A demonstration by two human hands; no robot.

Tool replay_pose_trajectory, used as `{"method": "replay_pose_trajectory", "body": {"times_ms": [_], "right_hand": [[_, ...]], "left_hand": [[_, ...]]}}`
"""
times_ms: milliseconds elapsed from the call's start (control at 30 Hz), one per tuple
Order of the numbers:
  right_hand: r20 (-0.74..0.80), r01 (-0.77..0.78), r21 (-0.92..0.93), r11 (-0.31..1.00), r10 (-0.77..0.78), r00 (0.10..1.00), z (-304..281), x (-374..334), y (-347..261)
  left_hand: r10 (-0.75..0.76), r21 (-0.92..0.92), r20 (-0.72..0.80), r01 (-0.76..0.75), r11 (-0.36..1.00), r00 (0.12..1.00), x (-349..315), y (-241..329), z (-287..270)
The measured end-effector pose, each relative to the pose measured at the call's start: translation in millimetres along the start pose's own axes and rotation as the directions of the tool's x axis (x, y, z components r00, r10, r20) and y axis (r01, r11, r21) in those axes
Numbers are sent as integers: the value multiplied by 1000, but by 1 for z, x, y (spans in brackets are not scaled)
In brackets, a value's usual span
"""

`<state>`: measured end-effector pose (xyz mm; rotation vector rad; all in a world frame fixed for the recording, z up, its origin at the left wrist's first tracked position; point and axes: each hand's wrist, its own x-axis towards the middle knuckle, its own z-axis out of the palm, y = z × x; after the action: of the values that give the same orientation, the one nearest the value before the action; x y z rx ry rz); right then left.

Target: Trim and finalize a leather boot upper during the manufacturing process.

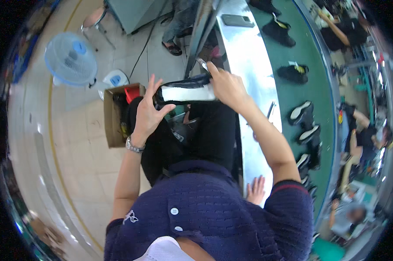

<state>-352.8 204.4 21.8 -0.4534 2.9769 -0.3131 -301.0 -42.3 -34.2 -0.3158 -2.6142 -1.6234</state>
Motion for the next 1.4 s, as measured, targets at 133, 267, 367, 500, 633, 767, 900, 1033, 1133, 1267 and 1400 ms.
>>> {"method": "replay_pose_trajectory", "body": {"times_ms": [133,267,367,500,633,767,900,1033,1133,1267,1400], "right_hand": [[382,-241,299,923,116,917,-16,-46,-23],[544,-308,562,768,-62,836,-11,-80,-44],[561,-154,554,818,-230,795,-11,-73,-57],[652,140,326,935,-329,683,-22,-51,-90],[720,411,61,910,-325,613,-35,-40,-112],[720,371,144,918,-354,597,-29,-39,-105],[668,196,291,936,-346,659,-5,-61,-85],[577,145,380,913,-357,734,3,-76,-85],[565,51,419,907,-304,767,3,-86,-88],[643,-232,555,799,-235,729,-2,-88,-87],[603,124,431,894,-388,697,-36,-49,-80]], "left_hand": [[-219,-131,33,222,966,975,-59,5,1],[-312,-81,-40,308,948,949,-103,9,9],[-374,-78,-180,366,927,910,-104,4,-5],[-362,1,-95,364,931,927,-110,11,-3],[-277,262,-28,274,925,961,-110,18,6],[-279,286,-5,269,920,960,-109,21,1],[-483,-86,265,520,850,834,-103,15,-13],[-316,-836,547,489,-249,775,-89,-19,13],[-383,-853,519,493,-171,764,-73,-22,27],[-441,-852,487,521,-50,754,-66,-12,28],[-468,-827,445,551,113,763,-65,-20,20]]}}
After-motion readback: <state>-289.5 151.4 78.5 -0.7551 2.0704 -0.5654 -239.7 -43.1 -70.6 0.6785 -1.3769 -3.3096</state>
